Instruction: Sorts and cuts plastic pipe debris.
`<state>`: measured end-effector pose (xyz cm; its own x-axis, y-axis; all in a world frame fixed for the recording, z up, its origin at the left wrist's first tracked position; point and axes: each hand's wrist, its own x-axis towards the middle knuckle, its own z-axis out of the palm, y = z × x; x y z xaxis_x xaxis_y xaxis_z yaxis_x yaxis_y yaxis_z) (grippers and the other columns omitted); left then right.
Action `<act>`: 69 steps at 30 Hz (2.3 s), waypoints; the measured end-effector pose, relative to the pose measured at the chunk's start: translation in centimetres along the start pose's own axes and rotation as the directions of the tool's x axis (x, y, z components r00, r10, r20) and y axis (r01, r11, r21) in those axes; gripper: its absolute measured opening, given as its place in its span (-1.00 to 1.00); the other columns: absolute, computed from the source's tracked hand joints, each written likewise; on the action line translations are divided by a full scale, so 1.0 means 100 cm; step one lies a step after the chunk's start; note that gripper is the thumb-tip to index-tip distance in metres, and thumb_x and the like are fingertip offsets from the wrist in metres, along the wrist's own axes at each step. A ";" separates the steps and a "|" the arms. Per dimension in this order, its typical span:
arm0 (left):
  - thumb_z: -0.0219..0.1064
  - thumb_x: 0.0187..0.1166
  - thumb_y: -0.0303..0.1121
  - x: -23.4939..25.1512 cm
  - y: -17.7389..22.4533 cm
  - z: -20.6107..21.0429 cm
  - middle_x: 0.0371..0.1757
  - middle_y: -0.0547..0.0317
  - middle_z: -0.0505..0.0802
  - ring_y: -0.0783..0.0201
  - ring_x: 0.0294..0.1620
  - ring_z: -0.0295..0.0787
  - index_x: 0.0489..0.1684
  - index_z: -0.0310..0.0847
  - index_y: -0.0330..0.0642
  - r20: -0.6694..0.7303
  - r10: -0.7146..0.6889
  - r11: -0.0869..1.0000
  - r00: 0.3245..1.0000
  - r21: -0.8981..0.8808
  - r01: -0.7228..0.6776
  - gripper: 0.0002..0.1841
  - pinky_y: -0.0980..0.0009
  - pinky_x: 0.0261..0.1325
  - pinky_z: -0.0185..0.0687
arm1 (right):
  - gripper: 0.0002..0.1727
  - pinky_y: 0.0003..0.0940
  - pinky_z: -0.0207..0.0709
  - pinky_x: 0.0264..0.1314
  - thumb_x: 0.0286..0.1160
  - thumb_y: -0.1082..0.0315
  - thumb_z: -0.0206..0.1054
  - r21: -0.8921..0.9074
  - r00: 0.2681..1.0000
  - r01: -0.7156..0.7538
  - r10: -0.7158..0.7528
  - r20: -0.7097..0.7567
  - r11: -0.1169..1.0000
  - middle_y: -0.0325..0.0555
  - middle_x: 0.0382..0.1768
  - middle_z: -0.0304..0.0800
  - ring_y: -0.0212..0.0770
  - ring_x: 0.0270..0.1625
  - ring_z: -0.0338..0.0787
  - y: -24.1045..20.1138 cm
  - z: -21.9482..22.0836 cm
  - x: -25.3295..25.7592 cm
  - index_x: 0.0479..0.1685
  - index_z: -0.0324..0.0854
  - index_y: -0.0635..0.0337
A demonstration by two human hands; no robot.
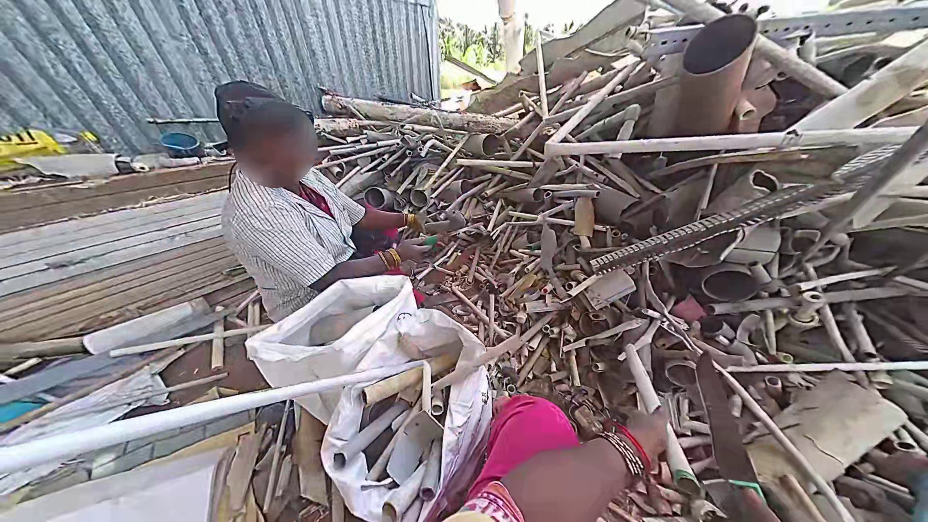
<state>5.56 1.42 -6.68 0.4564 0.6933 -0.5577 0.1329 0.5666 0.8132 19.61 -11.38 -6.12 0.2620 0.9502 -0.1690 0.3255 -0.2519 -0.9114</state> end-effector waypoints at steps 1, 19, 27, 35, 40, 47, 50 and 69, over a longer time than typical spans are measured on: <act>-0.24 0.94 0.00 0.001 -0.002 -0.005 0.52 -0.50 0.53 -0.20 0.51 0.52 0.58 0.28 -0.55 -0.016 0.021 0.998 1.000 -0.052 -0.021 -0.32 -0.06 0.53 0.41 | -0.65 -0.44 0.71 -0.16 0.79 0.17 0.05 0.009 0.998 0.058 -0.058 -0.001 0.998 -0.37 -0.26 0.74 -0.53 -0.31 0.76 0.007 -0.001 0.005 0.18 0.44 0.32; -0.27 0.93 0.01 -0.027 0.051 -0.102 -0.35 0.18 0.56 0.38 -0.54 0.50 0.43 0.32 -0.23 -0.053 0.167 0.821 0.985 -0.545 -0.169 -0.49 0.51 -0.47 0.47 | -0.40 -0.21 0.62 -0.14 0.73 0.08 -0.06 -0.349 0.933 0.337 -0.359 0.004 0.874 0.00 -0.22 0.67 -0.31 -0.30 0.69 -0.119 0.054 0.044 0.41 0.38 0.50; -0.28 0.89 0.12 -0.018 0.046 -0.122 -0.47 0.28 0.64 0.46 -0.61 0.55 0.03 0.47 -0.08 -0.123 0.226 0.868 0.966 -0.424 -0.257 -0.47 0.55 -0.52 0.54 | -0.44 0.35 0.52 0.02 0.77 0.06 0.03 -0.528 0.959 0.273 -0.271 0.083 0.804 0.33 -0.27 0.77 0.30 -0.14 0.80 -0.109 0.089 0.048 0.22 0.59 0.47; -0.30 0.92 0.04 0.014 0.045 -0.058 -0.36 0.31 0.71 0.53 -0.48 0.62 0.21 0.47 -0.03 0.043 0.358 0.896 0.933 -0.298 -0.329 -0.53 0.59 -0.40 0.59 | -0.14 0.29 0.58 -0.05 0.31 -0.28 0.51 -0.610 0.986 0.142 -0.163 0.022 0.779 0.25 -0.27 0.79 0.26 -0.12 0.82 -0.082 0.048 0.028 0.18 0.58 0.44; -0.29 0.87 0.15 0.031 0.021 0.014 -0.55 0.39 0.60 0.52 -0.64 0.54 -0.13 0.47 0.03 0.408 0.204 0.930 0.890 -0.364 -0.046 -0.49 0.63 -0.52 0.56 | -0.14 0.28 0.57 -0.06 0.31 -0.34 0.46 -0.601 0.976 0.070 -0.178 -0.122 0.796 0.23 -0.23 0.82 0.25 -0.09 0.84 -0.036 0.017 -0.002 0.15 0.62 0.41; -0.32 0.94 -0.05 0.031 -0.035 0.090 -0.34 0.40 0.67 0.64 -0.39 0.61 0.17 0.47 -0.03 0.515 0.141 0.985 0.846 -0.155 -0.070 -0.56 0.66 -0.23 0.59 | -0.15 0.19 0.62 -0.27 0.38 -0.38 0.34 -0.638 0.951 0.047 -0.231 -0.207 0.769 0.19 -0.38 0.81 0.22 -0.28 0.85 0.022 -0.022 -0.037 0.07 0.69 0.41; -0.27 0.89 0.10 0.027 -0.043 0.104 -0.41 0.48 0.66 0.68 -0.50 0.57 0.11 0.52 0.07 0.537 0.084 0.990 0.839 -0.142 -0.008 -0.53 0.73 -0.37 0.55 | -0.20 0.21 0.62 -0.26 0.45 -0.34 0.33 -0.648 0.967 0.050 -0.200 -0.160 0.760 0.18 -0.42 0.81 0.22 -0.27 0.86 0.031 -0.035 -0.045 0.07 0.72 0.39; -0.24 0.94 -0.17 0.002 -0.047 0.105 -0.59 0.32 0.66 0.53 -0.62 0.63 -0.12 0.49 -0.13 0.339 0.138 0.983 0.930 -0.165 -0.085 -0.60 0.63 -0.48 0.63 | -0.67 -0.66 0.31 -0.51 0.78 0.15 0.17 0.316 0.998 0.059 -0.055 -0.020 0.947 -0.44 -0.65 0.37 -0.61 -0.66 0.35 0.031 -0.033 -0.066 -0.11 0.58 0.30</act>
<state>14.28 -5.83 -8.87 0.7416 0.5722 -0.3502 -0.0538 0.5710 0.8192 21.86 -19.07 -6.54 0.2621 0.9586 -0.1109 0.0370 -0.1248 -0.9915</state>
